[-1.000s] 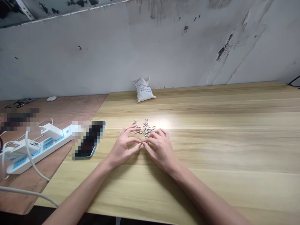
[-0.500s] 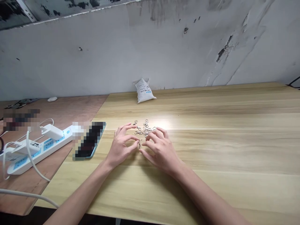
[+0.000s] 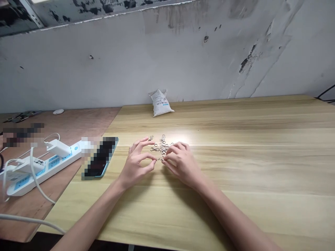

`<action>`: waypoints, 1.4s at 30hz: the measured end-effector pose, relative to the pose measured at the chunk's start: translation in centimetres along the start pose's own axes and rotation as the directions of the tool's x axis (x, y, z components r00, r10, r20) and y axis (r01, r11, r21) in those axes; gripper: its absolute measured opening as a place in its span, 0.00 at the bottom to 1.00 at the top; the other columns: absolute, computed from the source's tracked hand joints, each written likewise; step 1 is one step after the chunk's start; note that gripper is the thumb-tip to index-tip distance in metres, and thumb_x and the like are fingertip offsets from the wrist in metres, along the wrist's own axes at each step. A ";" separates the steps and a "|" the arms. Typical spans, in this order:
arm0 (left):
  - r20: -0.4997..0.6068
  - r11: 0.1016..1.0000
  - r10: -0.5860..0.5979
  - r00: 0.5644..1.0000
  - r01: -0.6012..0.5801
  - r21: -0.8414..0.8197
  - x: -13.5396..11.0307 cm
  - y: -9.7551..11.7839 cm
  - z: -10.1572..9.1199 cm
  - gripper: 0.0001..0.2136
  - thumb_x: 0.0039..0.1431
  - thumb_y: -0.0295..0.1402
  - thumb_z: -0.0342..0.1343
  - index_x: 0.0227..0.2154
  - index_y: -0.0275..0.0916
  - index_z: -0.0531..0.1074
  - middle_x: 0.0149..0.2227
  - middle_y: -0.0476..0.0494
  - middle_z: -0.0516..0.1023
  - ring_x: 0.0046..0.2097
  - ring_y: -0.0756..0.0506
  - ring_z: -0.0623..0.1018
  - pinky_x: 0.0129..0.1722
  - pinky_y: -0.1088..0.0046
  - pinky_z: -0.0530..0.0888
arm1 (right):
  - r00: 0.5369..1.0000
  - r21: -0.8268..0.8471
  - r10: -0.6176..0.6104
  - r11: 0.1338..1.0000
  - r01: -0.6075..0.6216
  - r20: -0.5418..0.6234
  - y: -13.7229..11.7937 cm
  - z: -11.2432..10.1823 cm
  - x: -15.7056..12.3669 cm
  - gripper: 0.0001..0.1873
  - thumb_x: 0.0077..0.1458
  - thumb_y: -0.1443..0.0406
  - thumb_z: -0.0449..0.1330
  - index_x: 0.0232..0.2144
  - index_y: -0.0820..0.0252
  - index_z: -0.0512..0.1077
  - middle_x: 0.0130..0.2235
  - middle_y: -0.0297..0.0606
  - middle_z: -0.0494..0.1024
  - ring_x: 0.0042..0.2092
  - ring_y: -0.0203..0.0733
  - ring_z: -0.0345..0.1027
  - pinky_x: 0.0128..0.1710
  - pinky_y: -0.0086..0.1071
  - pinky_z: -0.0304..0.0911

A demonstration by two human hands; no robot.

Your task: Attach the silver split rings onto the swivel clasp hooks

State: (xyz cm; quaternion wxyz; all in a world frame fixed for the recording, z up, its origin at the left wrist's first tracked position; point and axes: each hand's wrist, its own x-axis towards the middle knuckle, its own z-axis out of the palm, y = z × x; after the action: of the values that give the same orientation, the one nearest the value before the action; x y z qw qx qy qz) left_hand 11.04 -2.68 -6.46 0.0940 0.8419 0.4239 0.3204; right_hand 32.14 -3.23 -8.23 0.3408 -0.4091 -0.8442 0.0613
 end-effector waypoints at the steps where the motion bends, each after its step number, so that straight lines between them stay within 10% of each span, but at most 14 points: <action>1: 0.038 1.000 -0.021 0.999 0.021 -0.009 0.0 -0.1 0.1 0.05 0.56 0.28 0.59 0.28 0.44 0.76 0.56 0.49 0.71 0.64 0.38 0.61 0.62 0.51 0.58 | 0.998 -0.074 -0.048 0.996 0.045 -0.040 0.0 -0.2 0.0 0.06 0.61 0.64 0.59 0.33 0.53 0.76 0.36 0.35 0.77 0.44 0.44 0.66 0.52 0.47 0.56; 10: 0.227 1.000 -0.021 0.974 0.023 -0.004 -0.3 -1.4 0.4 0.04 0.57 0.30 0.58 0.28 0.42 0.76 0.58 0.48 0.70 0.65 0.38 0.60 0.64 0.49 0.56 | 0.911 -0.236 -0.410 0.890 0.390 -0.041 -2.2 1.1 -0.3 0.12 0.58 0.76 0.55 0.38 0.58 0.75 0.35 0.36 0.77 0.41 0.40 0.65 0.56 0.41 0.55; 17: 0.246 0.986 0.139 0.959 -0.157 0.053 0.0 -2.1 -1.2 0.05 0.54 0.27 0.58 0.27 0.43 0.75 0.58 0.47 0.70 0.65 0.38 0.60 0.63 0.49 0.58 | 0.958 -0.009 -0.184 0.982 0.190 0.221 -0.7 -0.6 -0.2 0.08 0.57 0.69 0.57 0.36 0.54 0.75 0.34 0.36 0.75 0.39 0.41 0.65 0.44 0.38 0.59; 23: 0.275 0.981 0.177 0.945 -0.193 0.031 0.0 -1.7 -1.4 0.05 0.53 0.27 0.58 0.29 0.44 0.75 0.58 0.48 0.70 0.66 0.39 0.59 0.65 0.49 0.54 | 0.994 -0.211 0.073 0.976 -0.055 0.082 1.1 0.6 0.6 0.09 0.61 0.66 0.55 0.42 0.56 0.75 0.38 0.40 0.74 0.41 0.44 0.66 0.44 0.40 0.59; 31: 0.207 0.990 0.098 0.973 -0.116 0.078 0.0 -2.1 -1.0 0.06 0.56 0.26 0.56 0.31 0.43 0.75 0.54 0.45 0.72 0.64 0.39 0.63 0.63 0.50 0.58 | 0.995 -0.447 0.005 0.894 0.041 0.100 0.8 1.5 1.6 0.13 0.63 0.69 0.50 0.30 0.60 0.72 0.34 0.41 0.73 0.39 0.44 0.65 0.50 0.42 0.56; 42: -0.025 0.999 -0.020 1.000 0.020 0.031 0.1 -1.1 0.0 0.06 0.62 0.34 0.56 0.40 0.44 0.76 0.49 0.44 0.75 0.58 0.41 0.69 0.56 0.59 0.64 | 0.996 0.014 0.070 0.997 -0.070 -0.054 -0.9 1.1 1.1 0.07 0.61 0.68 0.53 0.31 0.57 0.69 0.31 0.35 0.74 0.35 0.40 0.67 0.45 0.38 0.57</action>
State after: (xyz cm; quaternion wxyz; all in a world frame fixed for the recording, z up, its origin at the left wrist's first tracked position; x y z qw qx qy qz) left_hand 10.30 -1.91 -6.88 0.0789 0.8350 0.4384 0.3230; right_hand 30.39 -2.84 -8.08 0.3638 -0.4379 -0.8194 0.0671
